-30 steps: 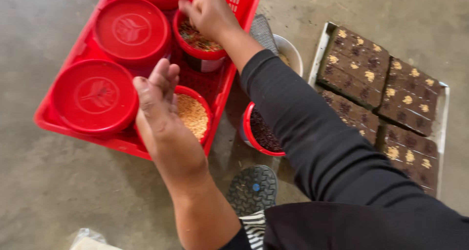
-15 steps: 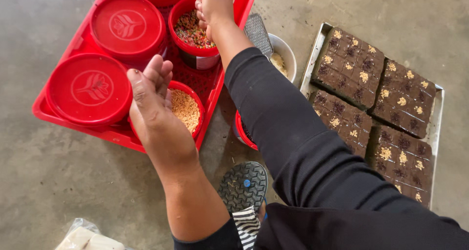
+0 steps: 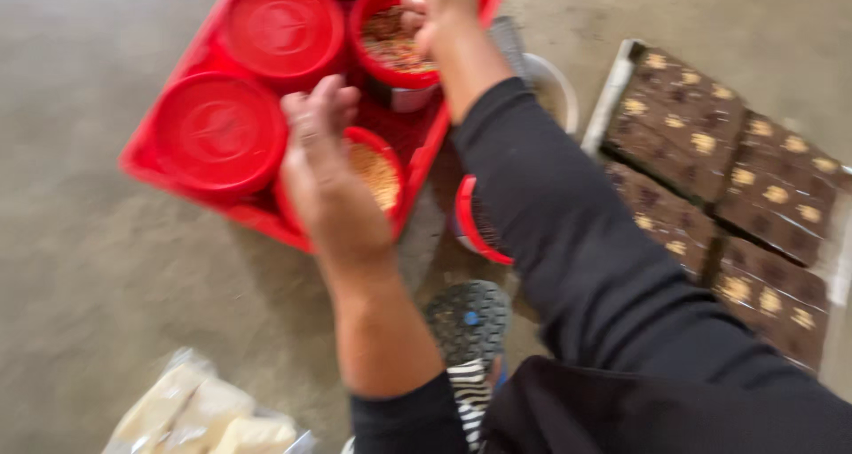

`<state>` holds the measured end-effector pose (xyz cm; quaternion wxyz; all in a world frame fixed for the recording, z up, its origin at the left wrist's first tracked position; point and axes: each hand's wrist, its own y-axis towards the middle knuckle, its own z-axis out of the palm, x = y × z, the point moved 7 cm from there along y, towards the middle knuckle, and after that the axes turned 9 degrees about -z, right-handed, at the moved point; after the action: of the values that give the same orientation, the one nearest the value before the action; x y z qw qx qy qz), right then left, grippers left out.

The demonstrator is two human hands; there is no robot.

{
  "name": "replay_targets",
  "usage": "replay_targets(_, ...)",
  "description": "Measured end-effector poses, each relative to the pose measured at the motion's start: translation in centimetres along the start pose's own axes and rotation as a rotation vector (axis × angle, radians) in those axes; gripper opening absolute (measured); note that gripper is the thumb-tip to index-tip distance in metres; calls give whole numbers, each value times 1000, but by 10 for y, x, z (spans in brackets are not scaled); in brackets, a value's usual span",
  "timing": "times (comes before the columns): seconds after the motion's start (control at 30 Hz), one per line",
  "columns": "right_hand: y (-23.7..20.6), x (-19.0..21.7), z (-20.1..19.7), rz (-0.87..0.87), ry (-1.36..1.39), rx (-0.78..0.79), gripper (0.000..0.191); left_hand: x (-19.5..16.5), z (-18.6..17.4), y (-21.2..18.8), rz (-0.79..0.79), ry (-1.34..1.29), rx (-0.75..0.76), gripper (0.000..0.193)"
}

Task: The person decorates pre-cut chocolate bars on a metal tray by sprinkling toppings by hand. They add dark chocolate sprinkles, light-colored nuts, colorful sprinkles, and white shreds to the bars in sequence.

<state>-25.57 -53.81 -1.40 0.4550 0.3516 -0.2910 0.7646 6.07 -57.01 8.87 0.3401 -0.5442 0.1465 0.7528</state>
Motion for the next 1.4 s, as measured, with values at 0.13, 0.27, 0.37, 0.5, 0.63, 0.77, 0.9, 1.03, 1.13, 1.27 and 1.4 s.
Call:
replay_targets(0.13, 15, -25, -18, 141, 21, 82, 33, -1, 7, 8, 119, -135, 14, 60)
replay_targets(0.27, 20, -20, -36, 25, -100, 45, 34, 4, 3, 0, 30, -91, -48, 64)
replay_targets(0.37, 19, -13, -41, -7, -140, -28, 37, -1, 6, 0, 39, -87, -32, 66)
replay_targets(0.5, 12, -8, -34, -56, -289, -11, 32, -4, 6, -2, 35, -77, -17, 67)
replay_targets(0.63, 4, -6, -34, -45, -241, -60, 31, -5, 8, -4, 56, -91, -11, 67)
replay_targets(0.77, -10, 22, -40, 63, 81, 31, 31, -9, 11, -5, 59, -54, 1, 68)
replay_targets(0.9, -62, 118, -83, -43, 227, 144, 38, -15, 25, -18, 67, -93, 83, 68)
replay_targets(1.03, -154, 221, -158, -100, 214, 98, 53, -5, 56, -49, 36, -71, 186, 66)
replay_targets(1.13, -227, 276, -224, -251, 163, -149, 52, 17, 98, -76, -32, -119, 339, 64)
replay_targets(1.27, -304, 291, -290, -344, 227, -328, 61, 72, 160, -132, -219, -84, 571, 61)
replay_targets(1.4, -350, 249, -340, -394, 325, -475, 66, 126, 191, -173, -280, 59, 687, 57)
